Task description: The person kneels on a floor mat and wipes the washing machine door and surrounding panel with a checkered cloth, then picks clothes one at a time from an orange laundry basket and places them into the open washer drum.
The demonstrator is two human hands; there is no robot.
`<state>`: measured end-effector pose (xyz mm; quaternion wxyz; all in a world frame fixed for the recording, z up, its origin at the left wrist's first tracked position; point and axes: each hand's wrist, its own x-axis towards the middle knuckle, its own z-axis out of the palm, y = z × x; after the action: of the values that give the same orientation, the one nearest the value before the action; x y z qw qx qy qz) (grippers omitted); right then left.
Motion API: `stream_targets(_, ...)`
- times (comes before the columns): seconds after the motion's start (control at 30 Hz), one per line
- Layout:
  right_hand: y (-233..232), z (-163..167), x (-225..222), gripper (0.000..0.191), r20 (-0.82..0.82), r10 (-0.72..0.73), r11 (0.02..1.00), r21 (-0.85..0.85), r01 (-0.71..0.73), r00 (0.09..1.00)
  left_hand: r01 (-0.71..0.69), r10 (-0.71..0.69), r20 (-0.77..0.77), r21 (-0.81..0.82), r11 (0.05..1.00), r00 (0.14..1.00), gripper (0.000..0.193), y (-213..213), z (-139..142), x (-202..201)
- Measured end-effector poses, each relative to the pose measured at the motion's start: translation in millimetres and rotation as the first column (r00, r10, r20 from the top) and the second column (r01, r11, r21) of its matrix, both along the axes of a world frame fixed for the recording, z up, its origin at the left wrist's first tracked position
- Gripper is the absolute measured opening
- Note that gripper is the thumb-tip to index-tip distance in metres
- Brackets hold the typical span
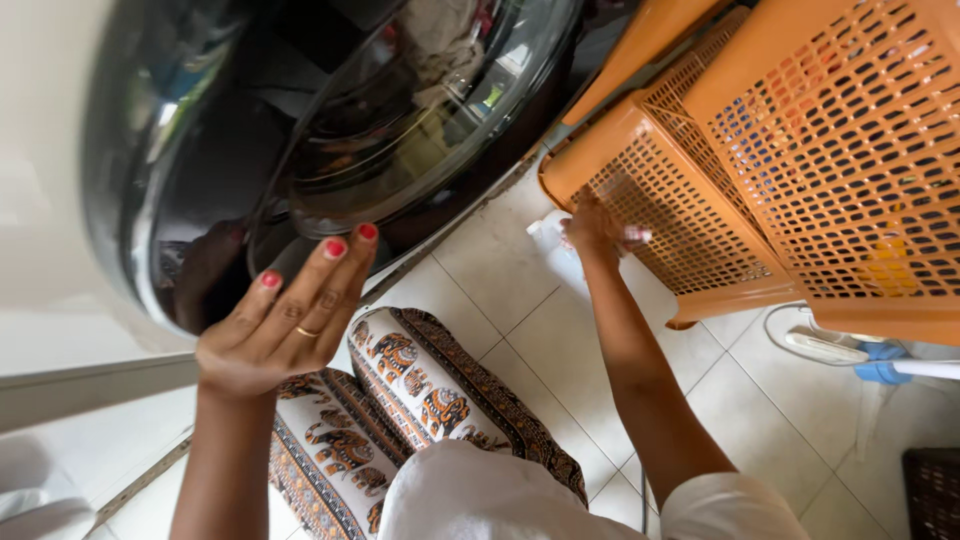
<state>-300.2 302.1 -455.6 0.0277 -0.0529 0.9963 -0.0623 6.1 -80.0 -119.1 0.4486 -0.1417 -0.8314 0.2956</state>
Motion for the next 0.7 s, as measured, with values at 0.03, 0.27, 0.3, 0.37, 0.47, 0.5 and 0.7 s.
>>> stream_targets(0.03, -3.4, 3.6, -8.6, 0.077, -0.006, 0.048, 0.998, 0.048, -0.047, 0.999, -0.02, 0.02, 0.011, -0.009, 1.0, 1.0, 0.026, 2.7, 5.0, -1.3)
stream_targets(0.27, -36.0, -11.5, -9.9, 0.025, 0.277, 0.073, 0.869, 0.453, -0.198, 0.958, -0.09, 0.087, 0.06, 0.051, 0.995, 0.994, 0.017, 15.5, 30.2, -5.9)
stream_targets(0.3, -36.4, -16.1, -10.6, 0.023, 0.255, 0.092, 0.863, 0.461, -0.204, 0.963, -0.092, 0.089, 0.056, 0.054, 0.994, 0.994, 0.016, 16.3, 31.5, -6.9)
stream_targets(0.37, -34.9, -20.3, -11.2, 0.02, 0.208, 0.129, 0.852, 0.476, -0.216, 0.969, -0.097, 0.095, 0.044, 0.056, 0.994, 0.995, 0.016, 17.2, 32.3, -8.3)
stream_targets(0.47, -21.3, -19.5, -12.2, 0.023, 0.188, 0.162, 0.868, 0.439, -0.23, 0.969, -0.094, 0.092, 0.044, 0.049, 0.994, 0.995, 0.018, 15.8, 30.6, -8.1)
stream_targets(0.5, -11.1, -11.4, -12.0, 0.032, 0.203, 0.149, 0.893, 0.392, -0.22, 0.968, -0.091, 0.088, 0.05, 0.06, 0.994, 0.995, 0.019, 15.5, 29.2, -8.3)
stream_targets(0.7, 81.9, 83.5, 2.6, 0.04, 0.217, -0.036, 0.968, 0.248, -0.019, 0.975, -0.073, 0.069, 0.037, 0.107, 0.992, 0.997, 0.017, 12.6, 19.4, -3.7)
